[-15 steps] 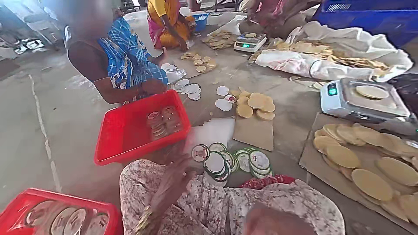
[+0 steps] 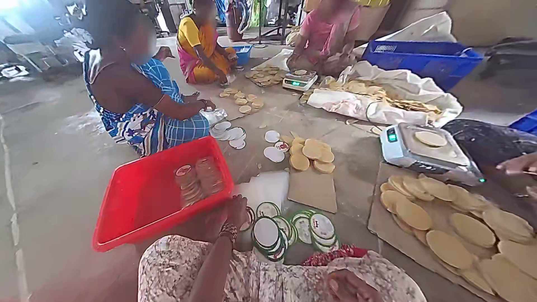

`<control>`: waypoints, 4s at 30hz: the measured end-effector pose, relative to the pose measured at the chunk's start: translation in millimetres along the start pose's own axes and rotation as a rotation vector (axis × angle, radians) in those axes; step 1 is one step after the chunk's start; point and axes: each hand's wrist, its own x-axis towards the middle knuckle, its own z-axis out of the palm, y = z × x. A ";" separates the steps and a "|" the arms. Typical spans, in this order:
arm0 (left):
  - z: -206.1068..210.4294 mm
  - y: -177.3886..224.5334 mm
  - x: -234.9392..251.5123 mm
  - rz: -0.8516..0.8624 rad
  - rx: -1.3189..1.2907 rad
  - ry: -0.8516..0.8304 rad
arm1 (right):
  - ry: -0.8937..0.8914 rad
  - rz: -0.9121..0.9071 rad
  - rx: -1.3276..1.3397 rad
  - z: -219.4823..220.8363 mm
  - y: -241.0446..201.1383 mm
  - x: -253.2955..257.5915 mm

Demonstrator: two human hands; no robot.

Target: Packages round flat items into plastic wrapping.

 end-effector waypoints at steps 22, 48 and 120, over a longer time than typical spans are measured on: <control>-29.4 8.0 -32.5 0.215 -0.761 0.142 | 0.273 0.076 0.049 90.0 -7.7 159.8; 5.0 53.1 -55.9 0.430 -1.404 0.054 | 0.334 0.234 0.108 19.5 13.4 109.4; -18.7 61.8 -61.4 0.653 -1.557 0.286 | 0.010 -0.256 -0.178 61.8 -58.0 152.3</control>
